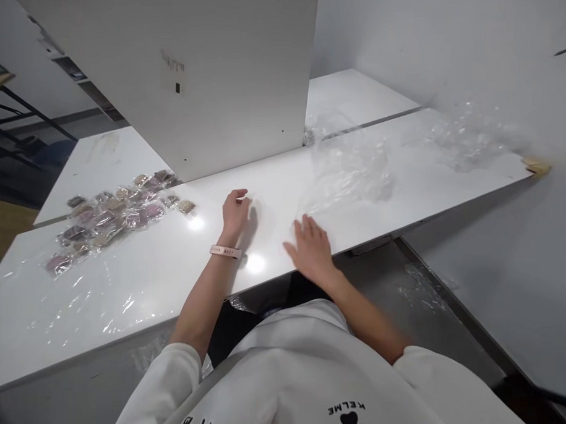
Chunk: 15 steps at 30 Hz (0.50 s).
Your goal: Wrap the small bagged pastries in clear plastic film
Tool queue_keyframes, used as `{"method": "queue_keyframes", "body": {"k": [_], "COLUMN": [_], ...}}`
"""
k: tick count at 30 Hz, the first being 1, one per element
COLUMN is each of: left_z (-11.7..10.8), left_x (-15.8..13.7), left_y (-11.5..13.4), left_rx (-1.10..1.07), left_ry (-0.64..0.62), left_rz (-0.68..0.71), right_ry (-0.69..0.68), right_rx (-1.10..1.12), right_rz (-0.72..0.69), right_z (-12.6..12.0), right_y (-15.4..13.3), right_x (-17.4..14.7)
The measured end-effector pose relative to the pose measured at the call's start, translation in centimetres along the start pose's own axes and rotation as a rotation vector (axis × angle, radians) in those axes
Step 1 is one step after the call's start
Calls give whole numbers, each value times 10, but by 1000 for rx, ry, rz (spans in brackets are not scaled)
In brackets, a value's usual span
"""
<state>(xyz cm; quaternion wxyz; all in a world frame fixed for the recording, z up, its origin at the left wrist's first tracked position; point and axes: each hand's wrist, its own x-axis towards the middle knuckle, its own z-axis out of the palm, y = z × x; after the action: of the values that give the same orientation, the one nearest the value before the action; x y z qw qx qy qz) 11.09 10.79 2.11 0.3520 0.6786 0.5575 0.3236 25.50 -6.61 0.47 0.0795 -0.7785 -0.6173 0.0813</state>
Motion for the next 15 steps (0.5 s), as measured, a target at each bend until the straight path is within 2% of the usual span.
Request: {"method": "queue_keyframes", "body": {"k": [3, 5, 6, 8, 10, 11, 12, 13, 15], "left_z": [3, 2, 0, -5, -10, -12, -12, -12, -10], "left_x": [-44, -74, -86, -103, -106, -103, -98, -90, -73], "left_y": [20, 27, 26, 20, 9, 4, -1, -3, -2], "left_rx": [97, 199, 246, 309, 359, 390, 421, 452, 494], "left_ry": [-184, -346, -404, -419, -300, -236, -194, -187, -266], "left_rz": [266, 446, 493, 462, 329, 267, 219, 185, 149], "right_ry": [-189, -265, -220, 74, 470, 535, 486, 376, 119], "right_rx": [201, 418, 512, 594, 489, 361, 238, 144, 68], "right_rz": [-370, -531, -517, -310, -64, -39, -39, -17, 35], "right_z": [-34, -63, -76, -97, -109, -111, -112, -113, -116], "right_y": [-34, -34, -26, 5, 49, 72, 96, 117, 150], "right_x": [-52, -70, -71, -59, -29, -10, 11, 31, 66]}}
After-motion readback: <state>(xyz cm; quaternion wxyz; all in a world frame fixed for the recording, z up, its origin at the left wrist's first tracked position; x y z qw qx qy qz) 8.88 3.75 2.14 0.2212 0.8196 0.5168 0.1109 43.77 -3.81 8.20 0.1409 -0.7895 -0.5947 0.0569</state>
